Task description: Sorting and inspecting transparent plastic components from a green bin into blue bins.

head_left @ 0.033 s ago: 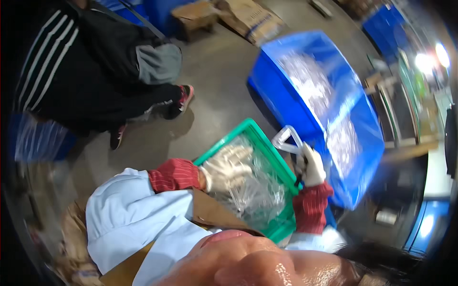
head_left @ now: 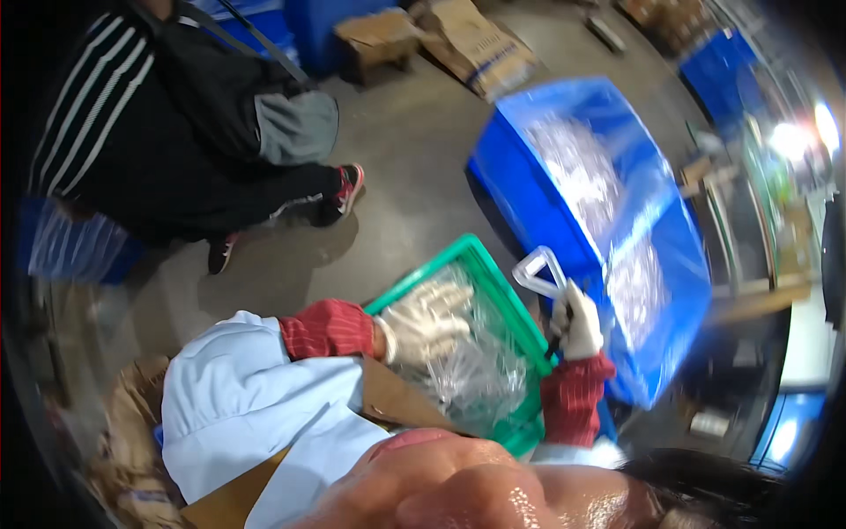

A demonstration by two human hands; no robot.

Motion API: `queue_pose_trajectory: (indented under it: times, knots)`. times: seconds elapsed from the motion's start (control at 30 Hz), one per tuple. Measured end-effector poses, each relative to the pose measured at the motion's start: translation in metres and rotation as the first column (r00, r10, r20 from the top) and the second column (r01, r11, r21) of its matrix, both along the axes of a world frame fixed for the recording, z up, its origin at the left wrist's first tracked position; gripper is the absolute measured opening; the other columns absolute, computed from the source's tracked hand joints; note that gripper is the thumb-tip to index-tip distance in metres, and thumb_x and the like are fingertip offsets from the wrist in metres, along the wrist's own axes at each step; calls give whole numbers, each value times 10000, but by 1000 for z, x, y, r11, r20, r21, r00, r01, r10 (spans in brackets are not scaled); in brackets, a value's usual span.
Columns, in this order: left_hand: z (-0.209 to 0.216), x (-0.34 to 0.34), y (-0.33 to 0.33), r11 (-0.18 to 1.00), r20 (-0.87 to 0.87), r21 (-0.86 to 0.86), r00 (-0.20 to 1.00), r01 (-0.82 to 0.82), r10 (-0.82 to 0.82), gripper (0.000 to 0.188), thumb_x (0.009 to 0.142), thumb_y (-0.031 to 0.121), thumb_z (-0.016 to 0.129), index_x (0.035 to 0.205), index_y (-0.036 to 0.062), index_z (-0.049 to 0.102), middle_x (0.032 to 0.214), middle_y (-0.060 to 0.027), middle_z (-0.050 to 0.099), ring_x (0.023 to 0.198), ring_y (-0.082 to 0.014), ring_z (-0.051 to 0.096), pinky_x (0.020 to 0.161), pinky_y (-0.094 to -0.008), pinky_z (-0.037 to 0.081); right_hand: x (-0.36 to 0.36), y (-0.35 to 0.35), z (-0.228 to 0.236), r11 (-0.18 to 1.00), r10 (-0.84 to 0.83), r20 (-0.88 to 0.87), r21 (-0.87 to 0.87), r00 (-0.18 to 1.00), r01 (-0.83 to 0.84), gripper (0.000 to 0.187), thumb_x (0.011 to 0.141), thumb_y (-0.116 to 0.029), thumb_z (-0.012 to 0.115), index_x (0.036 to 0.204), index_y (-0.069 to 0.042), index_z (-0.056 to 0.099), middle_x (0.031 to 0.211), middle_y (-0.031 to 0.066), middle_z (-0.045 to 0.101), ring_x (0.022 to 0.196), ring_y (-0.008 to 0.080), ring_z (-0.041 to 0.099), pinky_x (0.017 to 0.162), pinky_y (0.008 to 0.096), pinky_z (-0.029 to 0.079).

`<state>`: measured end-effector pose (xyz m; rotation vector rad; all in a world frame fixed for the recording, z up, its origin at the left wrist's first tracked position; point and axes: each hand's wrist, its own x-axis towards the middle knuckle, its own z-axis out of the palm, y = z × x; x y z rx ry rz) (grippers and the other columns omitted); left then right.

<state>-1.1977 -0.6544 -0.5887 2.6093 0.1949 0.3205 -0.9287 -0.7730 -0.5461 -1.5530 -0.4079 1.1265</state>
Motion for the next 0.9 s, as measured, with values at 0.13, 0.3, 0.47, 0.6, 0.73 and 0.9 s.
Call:
queue_pose_trajectory:
  times: [0.13,0.3,0.47,0.6,0.73,0.9]
  knots:
    - [-14,-5,-13,999,-2,-26,1000,-27,27,345,810,366,545,1109,200,590,1398,-215,309,1266,-400,318,1053,-486,244,4,10,-15,982,-168,-105,66,980,176,324,898,-362,514,673,-135,465,523,-34,383,399,66,298,368,222,235]
    - [-15,-1,-12,998,4,-55,1000,-3,3,349,804,366,552,1108,200,595,1397,-212,313,1274,-395,311,1055,-481,245,11,27,-16,977,-197,-155,52,968,207,289,898,-362,523,723,-133,494,538,-44,397,407,58,304,370,213,233]
    - [-1,-6,-6,998,38,-9,997,-67,67,314,766,303,578,1062,198,598,1367,-195,364,1252,-389,342,1035,-503,252,-3,50,5,994,99,50,-53,994,-96,376,924,-359,454,609,-154,430,462,-47,320,353,62,270,343,215,212]
    - [6,-5,3,999,51,-46,998,-27,29,305,717,217,631,1009,136,602,1344,-246,363,1230,-406,358,1023,-496,276,18,64,-3,964,238,256,-179,937,-196,340,852,-374,528,614,-135,487,497,-47,388,414,66,325,403,232,241]
    - [-3,14,6,996,96,-80,995,41,-33,286,719,153,635,1001,118,599,1352,-226,364,1218,-395,366,1013,-477,301,94,61,5,983,74,594,-181,801,43,400,842,-417,527,764,-47,655,534,64,523,494,163,493,491,331,396]
    - [3,2,-1,999,76,-47,997,-12,15,295,751,139,621,1045,106,615,1369,-198,358,1237,-371,354,1021,-434,307,24,20,30,954,279,885,-299,374,-5,310,823,-338,560,924,-60,655,782,124,642,713,249,612,658,347,472]
